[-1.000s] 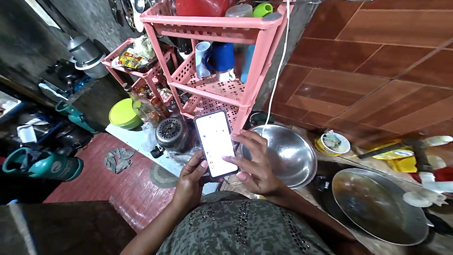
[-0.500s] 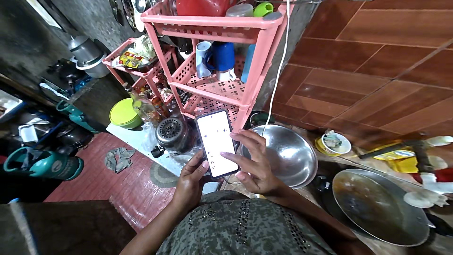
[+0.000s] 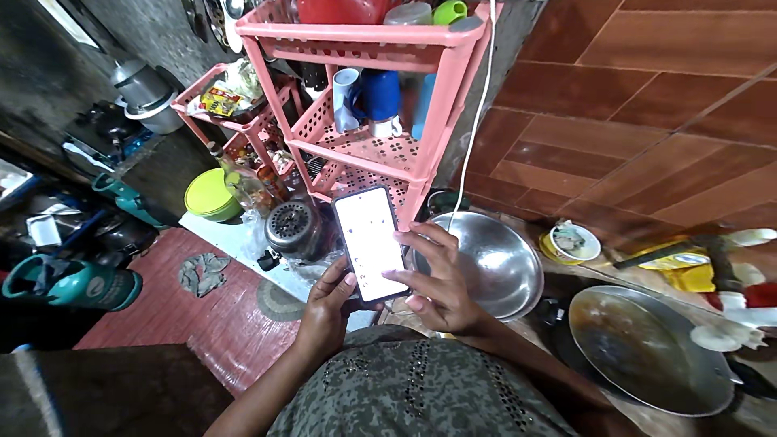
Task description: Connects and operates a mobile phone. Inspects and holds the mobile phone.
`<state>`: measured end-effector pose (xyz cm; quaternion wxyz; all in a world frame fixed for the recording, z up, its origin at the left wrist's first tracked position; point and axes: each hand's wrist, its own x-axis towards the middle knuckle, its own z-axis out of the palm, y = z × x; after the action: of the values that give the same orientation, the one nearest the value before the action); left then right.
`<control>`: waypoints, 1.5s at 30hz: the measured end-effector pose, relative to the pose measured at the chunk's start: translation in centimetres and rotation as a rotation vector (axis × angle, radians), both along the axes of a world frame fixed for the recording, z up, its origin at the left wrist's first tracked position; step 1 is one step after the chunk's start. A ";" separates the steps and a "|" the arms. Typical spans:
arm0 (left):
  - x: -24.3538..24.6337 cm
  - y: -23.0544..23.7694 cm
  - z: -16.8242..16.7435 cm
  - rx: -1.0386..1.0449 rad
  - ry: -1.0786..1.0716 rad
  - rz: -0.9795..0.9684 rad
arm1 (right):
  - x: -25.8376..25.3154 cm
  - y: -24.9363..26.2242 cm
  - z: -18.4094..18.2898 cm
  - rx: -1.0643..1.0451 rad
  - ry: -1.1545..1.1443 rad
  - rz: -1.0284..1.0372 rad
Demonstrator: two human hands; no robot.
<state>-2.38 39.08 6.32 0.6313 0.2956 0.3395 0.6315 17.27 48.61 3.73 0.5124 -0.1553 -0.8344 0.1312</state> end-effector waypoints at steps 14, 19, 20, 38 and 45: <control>0.4 0.7 -0.2 -0.001 -0.010 -0.028 | 0.5 0.1 -0.3 -0.031 -0.015 -0.041; 0.3 0.8 -0.3 -0.020 -0.009 -0.014 | 0.6 0.3 -0.4 -0.006 -0.012 -0.023; 0.2 0.8 -0.3 -0.019 -0.011 -0.015 | 0.5 0.3 -0.4 -0.006 -0.015 -0.022; 0.1 0.5 -0.4 -0.008 -0.023 -0.022 | 0.5 0.2 -0.3 -0.002 -0.034 -0.009; 0.1 0.3 -0.3 -0.004 -0.018 -0.017 | 0.4 0.1 -0.1 0.001 -0.017 -0.010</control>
<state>-2.27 39.38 6.02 0.6402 0.2915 0.3326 0.6281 17.69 48.70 3.59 0.5059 -0.1604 -0.8380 0.1267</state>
